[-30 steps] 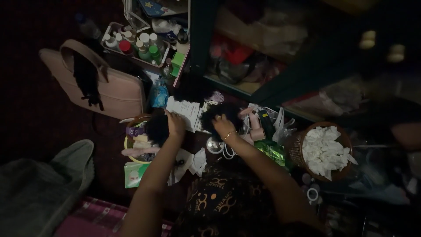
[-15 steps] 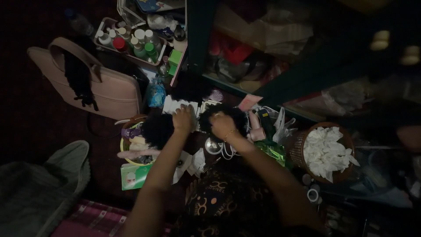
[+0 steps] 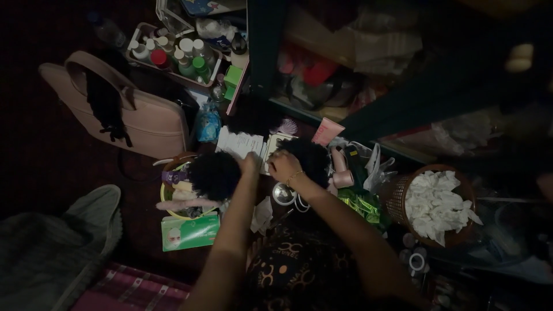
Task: Sort through and organize various makeup bottles, lipsticks, and product packets.
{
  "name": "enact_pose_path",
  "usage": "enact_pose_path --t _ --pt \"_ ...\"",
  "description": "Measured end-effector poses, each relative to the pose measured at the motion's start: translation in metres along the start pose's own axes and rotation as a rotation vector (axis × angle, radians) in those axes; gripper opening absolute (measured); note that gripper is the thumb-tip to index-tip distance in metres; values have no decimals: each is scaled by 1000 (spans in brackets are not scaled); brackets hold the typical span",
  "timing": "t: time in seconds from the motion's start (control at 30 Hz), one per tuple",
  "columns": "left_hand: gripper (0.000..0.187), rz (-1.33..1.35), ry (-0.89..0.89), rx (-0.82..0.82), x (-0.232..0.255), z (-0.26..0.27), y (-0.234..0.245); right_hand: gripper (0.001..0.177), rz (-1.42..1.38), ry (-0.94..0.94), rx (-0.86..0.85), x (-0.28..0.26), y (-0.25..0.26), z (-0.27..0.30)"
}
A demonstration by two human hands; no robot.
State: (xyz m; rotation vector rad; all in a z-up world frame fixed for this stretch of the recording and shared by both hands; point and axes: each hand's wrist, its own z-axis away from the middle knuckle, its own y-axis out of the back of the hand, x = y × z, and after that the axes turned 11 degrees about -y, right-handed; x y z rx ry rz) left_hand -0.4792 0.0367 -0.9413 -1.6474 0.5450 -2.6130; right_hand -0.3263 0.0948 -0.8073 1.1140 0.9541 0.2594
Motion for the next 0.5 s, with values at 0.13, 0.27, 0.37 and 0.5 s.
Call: enact_pose_path --t 0.13,0.27,0.37,0.5 --pt "59 112 287 -47 4 20 4 16 -143 -19 66 -4 8 0" --pt "69 147 340 -79 -6 20 17 15 -206 -49 56 -2 14 3" --pt "70 69 414 -50 -2 22 17 16 -215 -68 45 2 20 2" --pt "65 204 443 -146 4 23 11 17 -217 -51 119 8 19 0"
